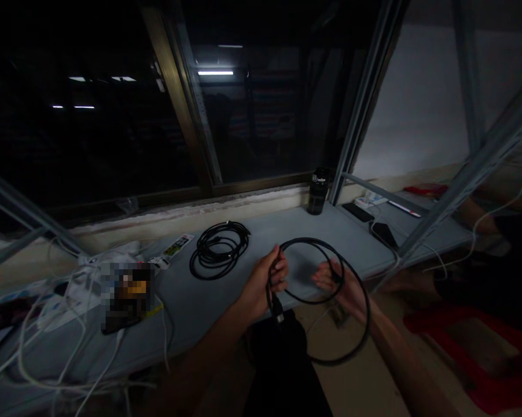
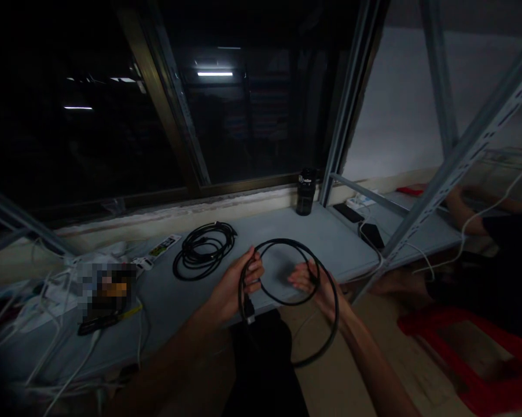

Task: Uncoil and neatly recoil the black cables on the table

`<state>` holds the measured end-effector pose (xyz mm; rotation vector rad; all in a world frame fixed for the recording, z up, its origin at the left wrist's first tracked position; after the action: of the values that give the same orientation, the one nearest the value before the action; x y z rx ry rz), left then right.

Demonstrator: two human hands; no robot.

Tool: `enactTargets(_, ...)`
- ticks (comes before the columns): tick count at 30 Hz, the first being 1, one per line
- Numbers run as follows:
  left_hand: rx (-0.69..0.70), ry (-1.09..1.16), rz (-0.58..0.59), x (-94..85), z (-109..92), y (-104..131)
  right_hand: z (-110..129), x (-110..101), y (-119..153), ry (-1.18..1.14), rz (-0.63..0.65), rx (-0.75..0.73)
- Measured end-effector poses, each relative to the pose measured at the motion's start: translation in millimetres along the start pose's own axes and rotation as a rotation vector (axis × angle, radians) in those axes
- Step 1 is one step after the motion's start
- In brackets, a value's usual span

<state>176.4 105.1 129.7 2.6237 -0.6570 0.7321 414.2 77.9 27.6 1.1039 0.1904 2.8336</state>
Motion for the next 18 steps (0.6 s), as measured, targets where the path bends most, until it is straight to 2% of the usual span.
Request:
enactTargets(3, -0.033, 0.281, -0.233, -30.5, 22, -15, -56, -22, 33, -0.153, -0.149, -0.042)
enactTargets(5, -0.017, 0.384, -0.343, -42.8, 36, -21, -86, -26, 54, -0.233, -0.205, -0.063)
enactTargets(7, 0.034, 0.432, -0.425, -47.3, 48, -23, -113, -22, 70, -0.307, -0.235, -0.067)
enactTargets(10, 0.159, 0.412, -0.548, -46.4, 66, -23, -144, -4, 82, -0.407, -0.25, -0.088)
enactTargets(14, 0.337, 0.253, -0.635, -42.5, 91, -16, -160, 16, 86, -0.45, -0.227, -0.182)
enactTargets(18, 0.371, 0.024, -0.647, -42.7, 119, 4, -149, 20, 81, -0.408, -0.196, -0.285)
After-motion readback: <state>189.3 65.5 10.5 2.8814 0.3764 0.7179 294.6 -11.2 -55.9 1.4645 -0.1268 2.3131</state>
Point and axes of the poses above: each hand's wrist, its own y-axis away from the middle knuckle, its own x-axis out of the palm, z = x × y, the point moved 4 cm from there along -y, towards the middle knuckle, and after that the axes turned 10 degrees about -y, right-handed, at the moved point
